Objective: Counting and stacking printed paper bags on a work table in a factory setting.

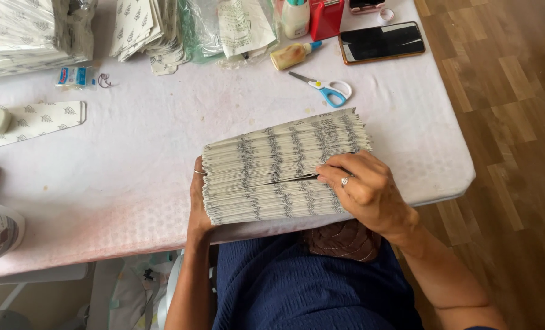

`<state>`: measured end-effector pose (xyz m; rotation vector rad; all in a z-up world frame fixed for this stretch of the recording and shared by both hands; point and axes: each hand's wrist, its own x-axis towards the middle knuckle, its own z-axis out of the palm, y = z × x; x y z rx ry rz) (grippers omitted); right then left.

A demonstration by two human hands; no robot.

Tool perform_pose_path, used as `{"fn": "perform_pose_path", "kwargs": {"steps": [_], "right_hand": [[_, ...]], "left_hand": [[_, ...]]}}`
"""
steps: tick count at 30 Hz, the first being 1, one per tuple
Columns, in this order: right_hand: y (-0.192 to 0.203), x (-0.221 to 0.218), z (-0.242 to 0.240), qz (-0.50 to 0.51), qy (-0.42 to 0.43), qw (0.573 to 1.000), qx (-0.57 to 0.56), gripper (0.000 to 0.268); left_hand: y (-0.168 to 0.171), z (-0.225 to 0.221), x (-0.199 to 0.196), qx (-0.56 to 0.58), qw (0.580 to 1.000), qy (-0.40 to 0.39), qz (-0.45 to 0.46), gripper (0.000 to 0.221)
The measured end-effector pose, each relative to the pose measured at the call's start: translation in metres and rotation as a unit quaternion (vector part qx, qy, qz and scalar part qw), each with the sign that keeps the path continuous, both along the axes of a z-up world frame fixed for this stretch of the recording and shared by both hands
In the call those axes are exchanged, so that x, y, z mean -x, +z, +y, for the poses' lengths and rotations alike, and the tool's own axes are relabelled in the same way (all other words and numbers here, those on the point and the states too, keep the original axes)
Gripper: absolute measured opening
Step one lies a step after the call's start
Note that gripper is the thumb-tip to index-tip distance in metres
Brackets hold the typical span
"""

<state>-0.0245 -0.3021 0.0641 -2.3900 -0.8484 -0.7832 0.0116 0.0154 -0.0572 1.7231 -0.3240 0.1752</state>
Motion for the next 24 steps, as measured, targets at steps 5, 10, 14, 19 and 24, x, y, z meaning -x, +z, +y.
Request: {"fn": "perform_pose_path", "kwargs": {"steps": [5, 10, 14, 19, 24], "right_hand": [[0.002, -0.011, -0.002, -0.019, 0.012, 0.998, 0.055, 0.004], [0.001, -0.019, -0.002, -0.024, 0.017, 0.998, 0.061, 0.006], [0.008, -0.026, 0.001, -0.035, 0.029, 0.997, 0.068, 0.01], [0.0, -0.032, 0.003, -0.024, 0.069, 0.995, 0.061, 0.011], [-0.004, -0.039, 0.0, 0.027, 0.114, 0.993, 0.018, 0.01]], "left_hand": [[0.003, -0.002, -0.001, -0.042, 0.998, -0.007, -0.041, 0.086], [-0.044, 0.014, -0.008, -0.056, 0.996, -0.016, -0.06, 0.097], [-0.016, 0.007, -0.004, -0.019, 0.998, -0.055, -0.028, 0.051], [-0.006, 0.003, -0.005, 0.003, 0.997, -0.078, -0.027, 0.033], [-0.003, 0.0, -0.006, -0.014, 0.996, -0.082, -0.027, 0.021]]}}
